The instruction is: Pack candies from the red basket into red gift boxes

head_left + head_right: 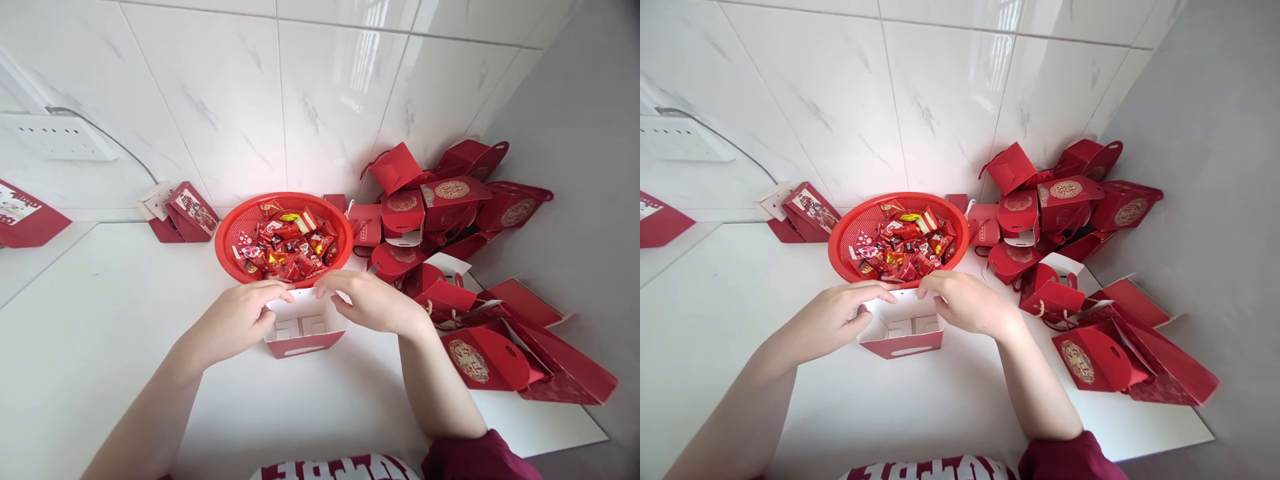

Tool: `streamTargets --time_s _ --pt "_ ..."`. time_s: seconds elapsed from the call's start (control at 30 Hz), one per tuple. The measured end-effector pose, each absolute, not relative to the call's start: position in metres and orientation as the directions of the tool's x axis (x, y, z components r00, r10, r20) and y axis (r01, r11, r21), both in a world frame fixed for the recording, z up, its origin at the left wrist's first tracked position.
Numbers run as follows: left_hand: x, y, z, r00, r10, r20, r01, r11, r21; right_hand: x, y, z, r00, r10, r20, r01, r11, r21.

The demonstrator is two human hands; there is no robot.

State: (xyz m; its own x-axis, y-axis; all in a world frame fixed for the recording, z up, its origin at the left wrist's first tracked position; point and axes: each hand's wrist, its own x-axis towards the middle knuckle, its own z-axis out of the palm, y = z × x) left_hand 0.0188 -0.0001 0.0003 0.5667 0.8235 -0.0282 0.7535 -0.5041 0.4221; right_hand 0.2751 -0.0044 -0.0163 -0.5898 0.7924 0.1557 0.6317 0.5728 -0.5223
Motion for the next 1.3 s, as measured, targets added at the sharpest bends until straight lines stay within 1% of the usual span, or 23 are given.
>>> streamTargets --time_s 0.13,0.23,0.37,0.43,0.5,0.6,0.7,0.83,0.9,1.03,1.1,1.17,1.23,1.3 --pt "0.021 0.003 -0.003 0.522 0.851 -0.056 0.773 -0.444 0.452 0.273 -0.005 -0.018 -0.524 0.841 0.134 0.674 0.506 -0.538" --pt "0.022 0.007 -0.008 0.525 0.849 -0.064 0.759 -0.433 0.486 0.269 -0.006 -0.017 -0.483 0.866 0.128 0.717 0.475 -0.510" --pt "0.016 0.013 -0.008 0.589 0.802 -0.100 0.706 -0.450 0.547 0.265 -0.005 -0.018 -0.420 0.897 0.138 0.776 0.434 -0.458" --pt "0.011 0.015 -0.006 0.634 0.766 -0.107 0.666 -0.470 0.580 0.264 -0.002 -0.019 -0.392 0.907 0.157 0.784 0.418 -0.459" --pt "0.007 0.016 -0.003 0.648 0.758 -0.076 0.638 -0.485 0.599 0.263 0.000 -0.022 -0.367 0.913 0.176 0.783 0.406 -0.472" --pt "0.004 0.020 -0.006 0.621 0.784 -0.006 0.629 -0.493 0.602 0.260 0.004 -0.027 -0.336 0.920 0.204 0.784 0.393 -0.481" --pt "0.005 0.030 -0.020 0.613 0.789 0.044 0.594 -0.497 0.632 0.257 0.005 -0.029 -0.347 0.902 0.258 0.751 0.432 -0.499" --pt "0.011 0.048 -0.043 0.668 0.727 0.159 0.398 -0.530 0.748 0.254 0.005 -0.028 -0.372 0.883 0.285 0.703 0.469 -0.535" --pt "0.013 0.053 -0.050 0.678 0.706 0.204 0.319 -0.533 0.784 0.252 0.005 -0.029 -0.373 0.885 0.280 0.692 0.466 -0.551" --pt "0.015 0.055 -0.053 0.683 0.699 0.210 0.273 -0.512 0.815 0.252 0.004 -0.030 -0.382 0.878 0.288 0.662 0.477 -0.577" --pt "0.014 0.054 -0.053 0.679 0.700 0.221 0.259 -0.511 0.820 0.255 0.006 -0.027 -0.413 0.845 0.338 0.588 0.531 -0.609" --pt "0.014 0.054 -0.053 0.675 0.703 0.223 0.256 -0.506 0.824 0.261 0.015 -0.020 -0.384 0.806 0.451 0.504 0.592 -0.629" --pt "0.014 0.054 -0.054 0.673 0.709 0.211 0.260 -0.494 0.830 0.268 0.033 -0.011 -0.255 0.782 0.568 0.483 0.612 -0.626" --pt "0.014 0.053 -0.055 0.671 0.713 0.202 0.264 -0.485 0.834 0.272 0.064 -0.003 -0.112 0.787 0.607 0.535 0.562 -0.631"
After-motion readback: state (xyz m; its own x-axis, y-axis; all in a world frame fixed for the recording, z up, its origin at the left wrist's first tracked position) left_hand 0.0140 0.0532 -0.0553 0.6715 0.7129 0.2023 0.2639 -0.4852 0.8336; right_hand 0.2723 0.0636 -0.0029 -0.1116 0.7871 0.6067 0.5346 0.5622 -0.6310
